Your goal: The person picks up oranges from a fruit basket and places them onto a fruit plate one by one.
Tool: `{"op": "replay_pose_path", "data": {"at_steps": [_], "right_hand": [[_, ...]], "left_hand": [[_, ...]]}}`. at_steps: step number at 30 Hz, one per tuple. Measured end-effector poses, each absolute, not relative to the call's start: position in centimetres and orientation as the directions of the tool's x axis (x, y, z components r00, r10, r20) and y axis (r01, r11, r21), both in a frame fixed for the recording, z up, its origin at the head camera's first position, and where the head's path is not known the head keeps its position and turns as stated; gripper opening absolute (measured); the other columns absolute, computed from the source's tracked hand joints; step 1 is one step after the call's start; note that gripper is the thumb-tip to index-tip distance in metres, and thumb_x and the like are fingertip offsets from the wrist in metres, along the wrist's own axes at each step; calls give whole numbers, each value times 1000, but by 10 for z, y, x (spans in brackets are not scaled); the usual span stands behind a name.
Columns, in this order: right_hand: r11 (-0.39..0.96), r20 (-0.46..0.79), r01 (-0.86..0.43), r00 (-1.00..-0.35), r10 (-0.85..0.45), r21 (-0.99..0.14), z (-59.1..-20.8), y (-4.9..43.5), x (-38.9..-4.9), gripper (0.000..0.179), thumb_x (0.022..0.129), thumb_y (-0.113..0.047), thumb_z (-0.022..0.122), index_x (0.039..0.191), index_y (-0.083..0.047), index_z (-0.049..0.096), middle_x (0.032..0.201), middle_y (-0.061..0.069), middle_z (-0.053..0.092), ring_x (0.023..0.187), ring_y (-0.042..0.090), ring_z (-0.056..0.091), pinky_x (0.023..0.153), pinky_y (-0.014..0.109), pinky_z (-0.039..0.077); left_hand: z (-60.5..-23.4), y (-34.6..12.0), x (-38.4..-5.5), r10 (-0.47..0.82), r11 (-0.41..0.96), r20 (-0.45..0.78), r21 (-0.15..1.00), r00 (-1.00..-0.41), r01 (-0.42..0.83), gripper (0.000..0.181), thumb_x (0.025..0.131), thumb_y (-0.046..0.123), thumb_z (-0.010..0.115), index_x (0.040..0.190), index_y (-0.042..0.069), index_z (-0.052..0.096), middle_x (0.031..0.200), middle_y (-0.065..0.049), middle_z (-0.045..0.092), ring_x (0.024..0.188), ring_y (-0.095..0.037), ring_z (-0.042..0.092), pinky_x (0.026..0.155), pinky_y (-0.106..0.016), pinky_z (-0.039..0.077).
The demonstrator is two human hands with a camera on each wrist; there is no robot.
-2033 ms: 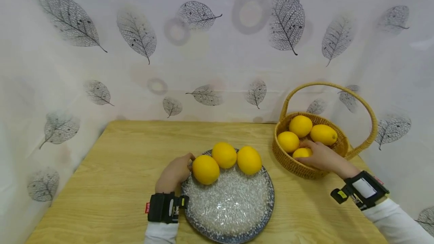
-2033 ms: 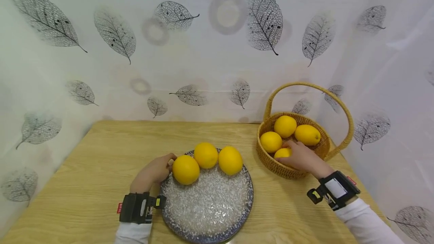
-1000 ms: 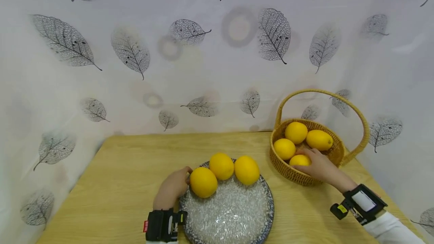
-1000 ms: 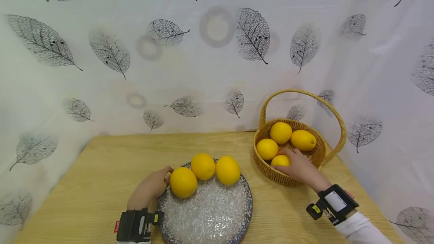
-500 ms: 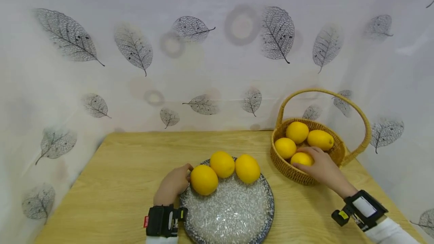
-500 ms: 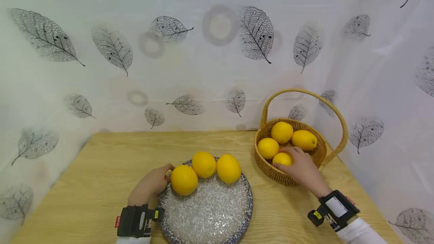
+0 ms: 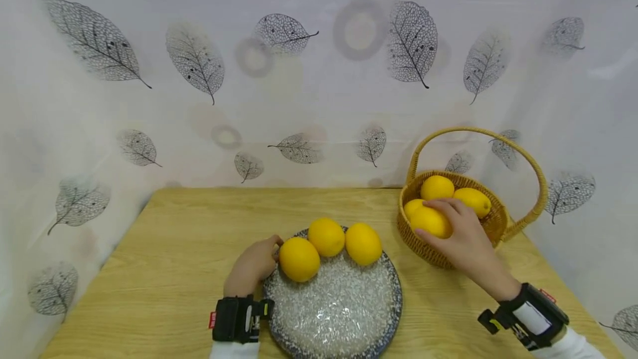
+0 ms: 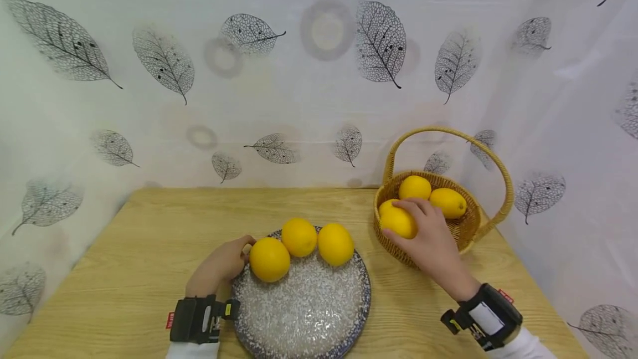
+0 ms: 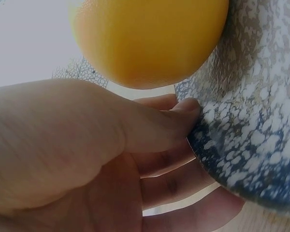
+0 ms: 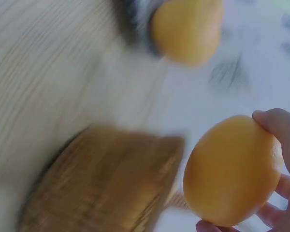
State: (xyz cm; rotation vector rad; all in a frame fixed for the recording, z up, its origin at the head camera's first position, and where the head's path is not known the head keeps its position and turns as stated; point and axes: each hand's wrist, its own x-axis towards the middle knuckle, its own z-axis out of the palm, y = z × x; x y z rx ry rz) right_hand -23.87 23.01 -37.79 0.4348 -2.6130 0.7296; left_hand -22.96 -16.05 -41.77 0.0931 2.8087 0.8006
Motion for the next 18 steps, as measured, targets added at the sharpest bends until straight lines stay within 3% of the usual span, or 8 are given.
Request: {"op": "replay_pose_path", "data": {"at_steps": [4, 9, 14, 18], "right_hand": [[770, 466, -484, -840, -277, -415, -372, 188, -226, 55, 75, -34, 80, 123, -12, 64, 129, 14, 57, 116, 32, 47, 87, 55, 47], [710, 457, -592, -789, -411, -382, -375, 137, -206, 56, 74, -40, 79, 124, -21, 64, 132, 4, 57, 115, 21, 48, 83, 45, 54], [644, 421, -676, -733, -535, -359, -384, 91, -192, 56, 76, -51, 74, 126, -31, 61, 133, -3, 57, 115, 14, 48, 83, 39, 54], [574, 394, -746, -666, -633, -338, -397, 62, -184, 56, 78, -55, 70, 127, -31, 60, 131, -3, 58, 112, 13, 49, 82, 36, 54]], "left_hand": [[-417, -162, -231, 115, 852, -198, 523, -973, -6, 31, 92, 1, 53, 122, 5, 60, 109, -16, 70, 81, -24, 54, 72, -39, 47], [-419, -162, -230, 119, 849, -203, 529, -972, -7, 31, 91, 1, 53, 121, 6, 60, 109, -16, 70, 82, -24, 54, 74, -39, 48], [-418, -162, -230, 121, 840, -188, 543, -975, -1, 32, 91, 0, 54, 121, 6, 60, 113, -18, 70, 87, -25, 58, 83, -46, 52], [-420, -166, -231, 142, 839, -171, 544, -975, 27, 30, 92, 4, 56, 122, 8, 60, 110, -20, 71, 89, -27, 60, 85, -51, 54]]}}
